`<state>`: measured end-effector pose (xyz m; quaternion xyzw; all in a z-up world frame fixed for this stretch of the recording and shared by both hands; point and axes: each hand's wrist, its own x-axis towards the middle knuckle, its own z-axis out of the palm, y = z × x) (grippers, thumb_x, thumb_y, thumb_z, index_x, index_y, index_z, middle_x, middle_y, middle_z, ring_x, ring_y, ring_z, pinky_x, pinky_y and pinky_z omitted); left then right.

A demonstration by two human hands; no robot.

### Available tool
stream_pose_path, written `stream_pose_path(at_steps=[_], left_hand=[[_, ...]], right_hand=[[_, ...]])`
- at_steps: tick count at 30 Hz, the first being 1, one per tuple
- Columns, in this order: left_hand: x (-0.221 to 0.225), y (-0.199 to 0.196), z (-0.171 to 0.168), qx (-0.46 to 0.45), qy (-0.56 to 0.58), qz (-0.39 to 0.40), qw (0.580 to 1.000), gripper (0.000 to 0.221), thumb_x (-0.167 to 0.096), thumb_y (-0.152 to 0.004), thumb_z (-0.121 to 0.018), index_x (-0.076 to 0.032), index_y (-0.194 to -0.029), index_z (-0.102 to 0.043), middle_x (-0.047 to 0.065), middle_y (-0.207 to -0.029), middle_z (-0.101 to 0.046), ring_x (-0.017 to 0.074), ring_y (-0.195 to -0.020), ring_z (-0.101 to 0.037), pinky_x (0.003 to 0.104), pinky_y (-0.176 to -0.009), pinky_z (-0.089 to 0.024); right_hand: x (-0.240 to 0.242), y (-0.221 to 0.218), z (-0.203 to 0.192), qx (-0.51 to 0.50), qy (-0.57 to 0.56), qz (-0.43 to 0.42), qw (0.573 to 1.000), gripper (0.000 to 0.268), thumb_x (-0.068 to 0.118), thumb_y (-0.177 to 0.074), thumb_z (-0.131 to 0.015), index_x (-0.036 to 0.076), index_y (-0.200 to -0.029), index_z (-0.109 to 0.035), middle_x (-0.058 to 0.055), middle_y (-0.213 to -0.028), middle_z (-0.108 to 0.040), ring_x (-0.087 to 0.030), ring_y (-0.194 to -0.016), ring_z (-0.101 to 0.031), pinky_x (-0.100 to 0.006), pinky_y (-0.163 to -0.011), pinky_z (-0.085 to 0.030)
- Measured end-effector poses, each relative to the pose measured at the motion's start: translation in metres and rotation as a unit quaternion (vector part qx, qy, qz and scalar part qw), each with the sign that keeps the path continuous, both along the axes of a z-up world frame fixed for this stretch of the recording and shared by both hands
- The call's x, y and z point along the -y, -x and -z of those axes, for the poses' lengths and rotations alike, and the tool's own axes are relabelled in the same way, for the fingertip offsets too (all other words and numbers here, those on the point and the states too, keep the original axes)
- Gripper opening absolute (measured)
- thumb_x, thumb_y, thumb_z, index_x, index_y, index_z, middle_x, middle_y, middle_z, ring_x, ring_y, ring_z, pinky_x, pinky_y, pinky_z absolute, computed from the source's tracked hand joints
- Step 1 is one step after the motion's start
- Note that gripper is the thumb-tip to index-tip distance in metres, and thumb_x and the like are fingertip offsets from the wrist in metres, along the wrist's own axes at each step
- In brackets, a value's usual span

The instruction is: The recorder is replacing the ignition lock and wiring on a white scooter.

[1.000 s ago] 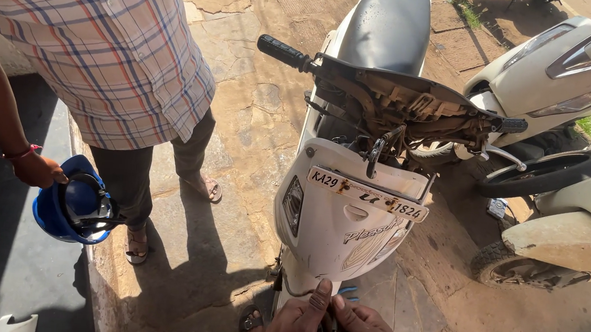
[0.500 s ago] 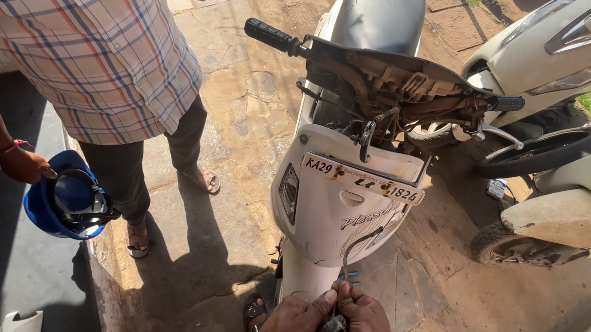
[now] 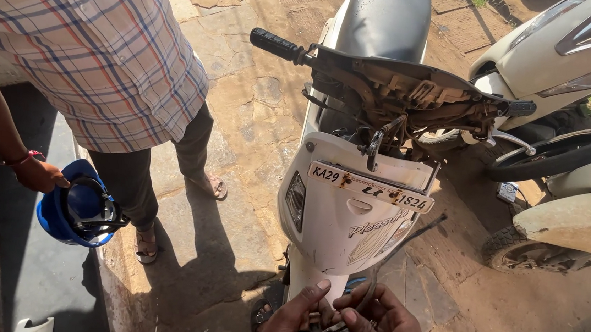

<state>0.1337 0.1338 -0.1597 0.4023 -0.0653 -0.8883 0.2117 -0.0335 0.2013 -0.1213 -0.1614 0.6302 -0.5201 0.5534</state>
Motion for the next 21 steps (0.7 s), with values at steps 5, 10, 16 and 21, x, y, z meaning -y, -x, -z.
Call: stream_pose_path(at_steps=[5, 10, 16, 21], left_hand=[[0.0, -0.004, 0.009, -0.026, 0.029, 0.03, 0.999, 0.054, -0.054, -0.094, -0.064, -0.001, -0.103, -0.06, 0.009, -0.08, -0.059, 0.0187, -0.071, -0.062, 0.031, -0.071, -0.055], [0.001, -0.022, -0.027, 0.163, 0.199, 0.084, 0.963, 0.067, -0.066, -0.087, -0.049, -0.012, -0.127, -0.056, 0.011, -0.115, -0.059, 0.0131, -0.098, -0.064, 0.032, -0.068, -0.061], [-0.013, -0.026, -0.062, 0.209, 0.336, 0.079, 0.915, 0.072, -0.059, -0.079, -0.059, -0.008, -0.13, -0.061, 0.014, -0.116, -0.051, 0.0266, -0.108, -0.076, 0.036, -0.064, -0.068], [-0.014, -0.023, -0.081, 0.069, 0.37, 0.046, 0.925, 0.058, -0.043, -0.088, -0.066, -0.007, -0.133, -0.068, 0.017, -0.142, -0.052, 0.0365, -0.115, -0.077, 0.036, -0.076, -0.066]], right_hand=[[-0.018, 0.005, -0.002, -0.036, 0.006, -0.056, 0.998, 0.033, 0.005, -0.075, -0.079, -0.002, -0.103, -0.064, -0.021, -0.087, -0.08, -0.028, -0.086, -0.081, -0.043, -0.084, -0.068], [-0.03, 0.002, -0.017, -0.12, 0.009, 0.049, 0.992, 0.029, -0.005, -0.08, -0.078, -0.007, -0.105, -0.064, -0.028, -0.089, -0.078, -0.037, -0.088, -0.083, -0.051, -0.078, -0.065], [-0.028, 0.007, -0.046, -0.165, 0.024, 0.184, 0.969, 0.02, -0.003, -0.085, -0.07, 0.0, -0.1, -0.057, -0.029, -0.088, -0.077, -0.035, -0.088, -0.079, -0.052, -0.074, -0.064], [-0.035, 0.018, -0.042, -0.173, 0.126, 0.195, 0.957, 0.022, 0.0, -0.087, -0.068, 0.005, -0.101, -0.053, -0.026, -0.094, -0.075, -0.033, -0.093, -0.078, -0.05, -0.077, -0.063]])
